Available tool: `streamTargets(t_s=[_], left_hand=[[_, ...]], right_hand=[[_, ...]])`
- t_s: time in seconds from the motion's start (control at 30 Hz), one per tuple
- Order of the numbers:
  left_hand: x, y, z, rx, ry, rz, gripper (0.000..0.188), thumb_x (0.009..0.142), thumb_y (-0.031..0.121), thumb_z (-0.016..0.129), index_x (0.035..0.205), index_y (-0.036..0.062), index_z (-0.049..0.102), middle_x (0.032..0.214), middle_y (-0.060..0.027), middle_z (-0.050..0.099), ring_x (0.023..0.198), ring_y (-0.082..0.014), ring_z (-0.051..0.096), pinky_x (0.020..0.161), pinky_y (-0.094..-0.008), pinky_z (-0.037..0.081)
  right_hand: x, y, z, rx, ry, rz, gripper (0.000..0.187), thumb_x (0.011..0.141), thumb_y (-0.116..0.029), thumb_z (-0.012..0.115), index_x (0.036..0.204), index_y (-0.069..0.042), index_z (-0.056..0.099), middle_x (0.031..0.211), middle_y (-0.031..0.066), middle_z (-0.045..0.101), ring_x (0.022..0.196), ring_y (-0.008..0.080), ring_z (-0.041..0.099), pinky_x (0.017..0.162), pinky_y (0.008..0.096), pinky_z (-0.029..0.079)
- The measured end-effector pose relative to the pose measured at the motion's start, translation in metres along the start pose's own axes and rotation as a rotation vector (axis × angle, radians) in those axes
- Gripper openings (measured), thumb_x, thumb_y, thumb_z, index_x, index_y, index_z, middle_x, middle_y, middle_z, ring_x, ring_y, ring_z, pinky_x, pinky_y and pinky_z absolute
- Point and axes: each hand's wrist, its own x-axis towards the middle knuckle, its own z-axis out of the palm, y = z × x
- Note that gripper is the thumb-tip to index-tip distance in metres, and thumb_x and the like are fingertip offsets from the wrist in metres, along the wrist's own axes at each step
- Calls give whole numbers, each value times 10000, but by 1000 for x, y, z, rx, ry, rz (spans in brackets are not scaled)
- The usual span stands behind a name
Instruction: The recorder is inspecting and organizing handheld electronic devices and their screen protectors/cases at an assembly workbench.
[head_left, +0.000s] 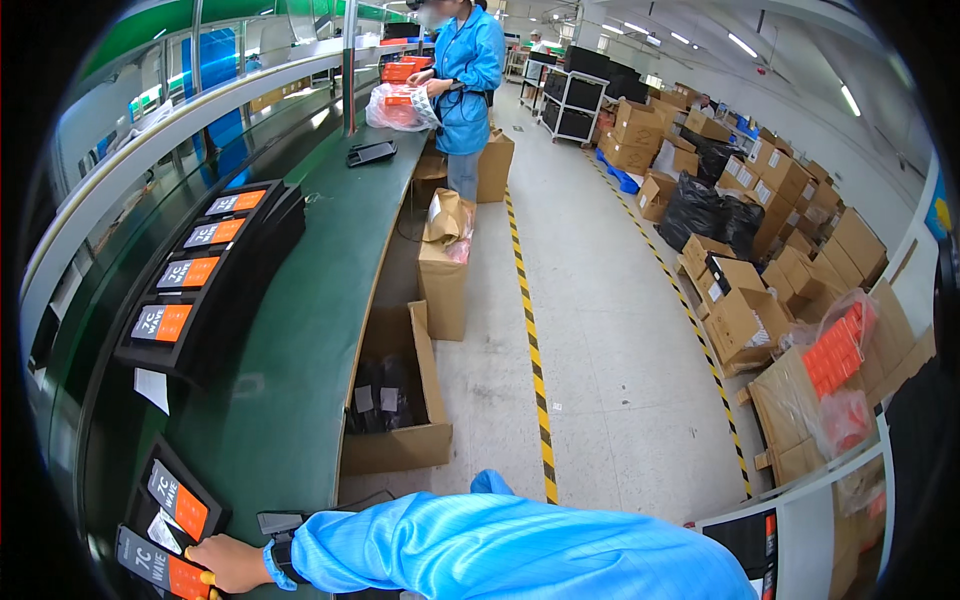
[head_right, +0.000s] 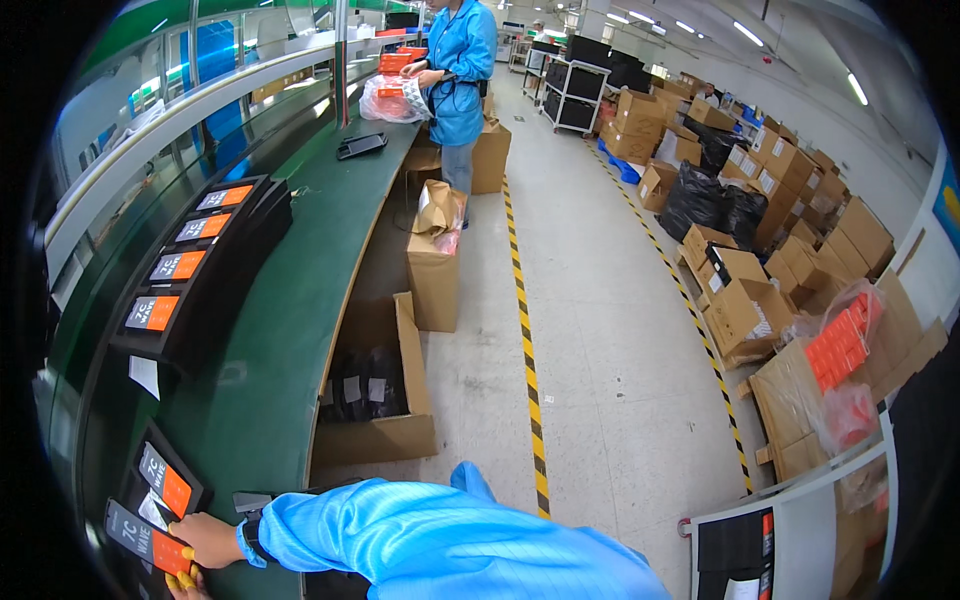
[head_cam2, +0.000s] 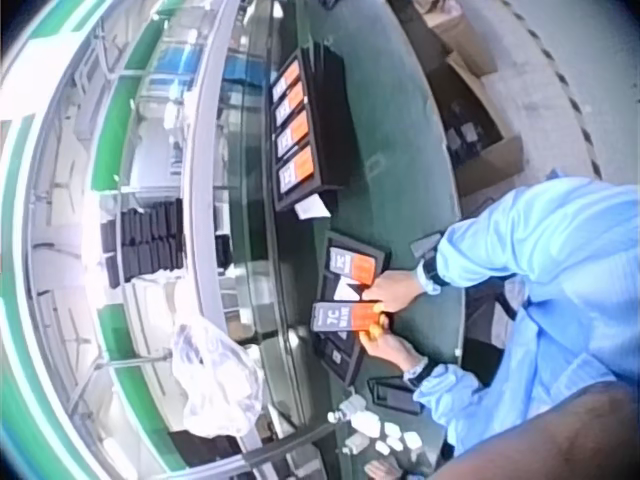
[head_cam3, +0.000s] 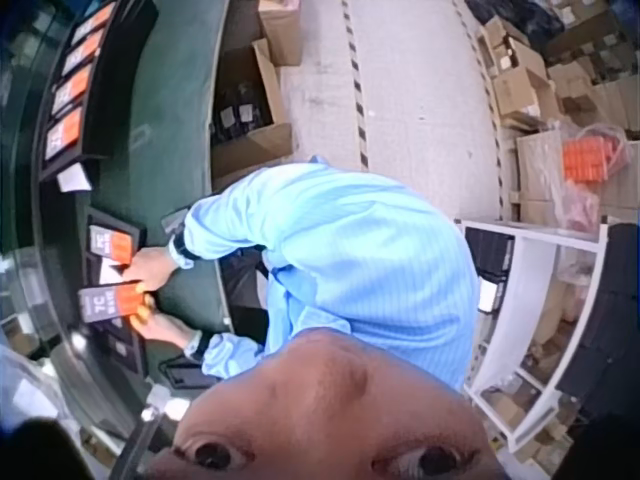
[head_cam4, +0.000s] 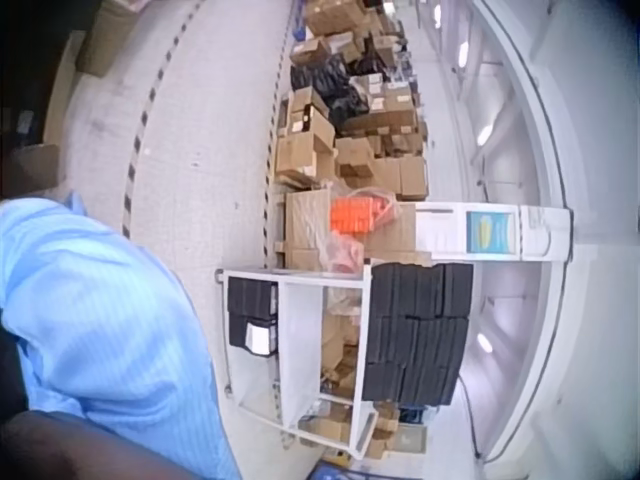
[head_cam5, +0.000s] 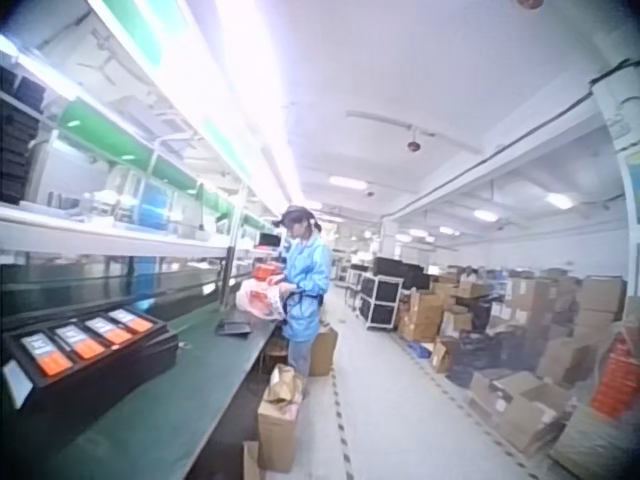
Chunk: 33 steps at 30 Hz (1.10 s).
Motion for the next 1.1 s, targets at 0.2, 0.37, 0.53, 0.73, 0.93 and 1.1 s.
streamTargets(t_s=[0.2, 0.37, 0.53, 0.73, 0.93, 1.1], left_hand=[[-5, 14, 11, -16, 18, -37, 284, 922, 73, 636, 1138, -106, 587, 1074, -206, 642, 920, -263, 638, 804, -353, 545], [-3, 5, 4, -31, 21, -18, 304, 922, 69, 636, 1156, -113, 574, 1080, -206, 638, 915, -271, 640, 808, -359, 546], [-5, 10, 8, -14, 21, -41, 308, 924, 67, 634, 1169, -106, 570, 1081, -201, 636, 919, -265, 635, 807, -362, 544], [-3, 8, 6, -41, 10, -26, 302, 927, 75, 635, 1166, -100, 575, 1081, -205, 633, 908, -264, 632, 805, -357, 539], [-3, 6, 5, -55, 19, -26, 307, 923, 72, 632, 1169, -102, 571, 1083, -204, 633, 908, -264, 631, 807, -356, 537], [-5, 7, 4, -25, 17, -14, 314, 920, 67, 632, 1169, -112, 566, 1078, -206, 632, 907, -268, 634, 801, -362, 542]], right_hand=[[-2, 0, 1, -2, -15, 4, 308, 844, -107, 640, 1094, 34, 529, 1007, 251, 616, 971, 432, 579, 833, 499, 442], [0, 5, 3, -1, -31, 1, 335, 851, -116, 636, 1126, 37, 521, 1020, 248, 608, 976, 427, 568, 832, 493, 432], [-1, 5, 3, 2, -23, -8, 357, 845, -116, 642, 1144, 38, 521, 1017, 246, 605, 971, 421, 568, 834, 492, 430], [0, 7, 5, -2, -14, -11, 360, 839, -114, 647, 1141, 37, 521, 1026, 246, 602, 978, 418, 566, 839, 491, 428], [0, 2, 1, -37, -46, 12, 352, 836, -107, 646, 1133, 39, 525, 989, 247, 611, 948, 425, 578, 821, 493, 435], [0, 7, 8, -32, 18, -31, 316, 827, -103, 651, 1086, 34, 531, 958, 249, 617, 923, 431, 586, 804, 498, 441]])
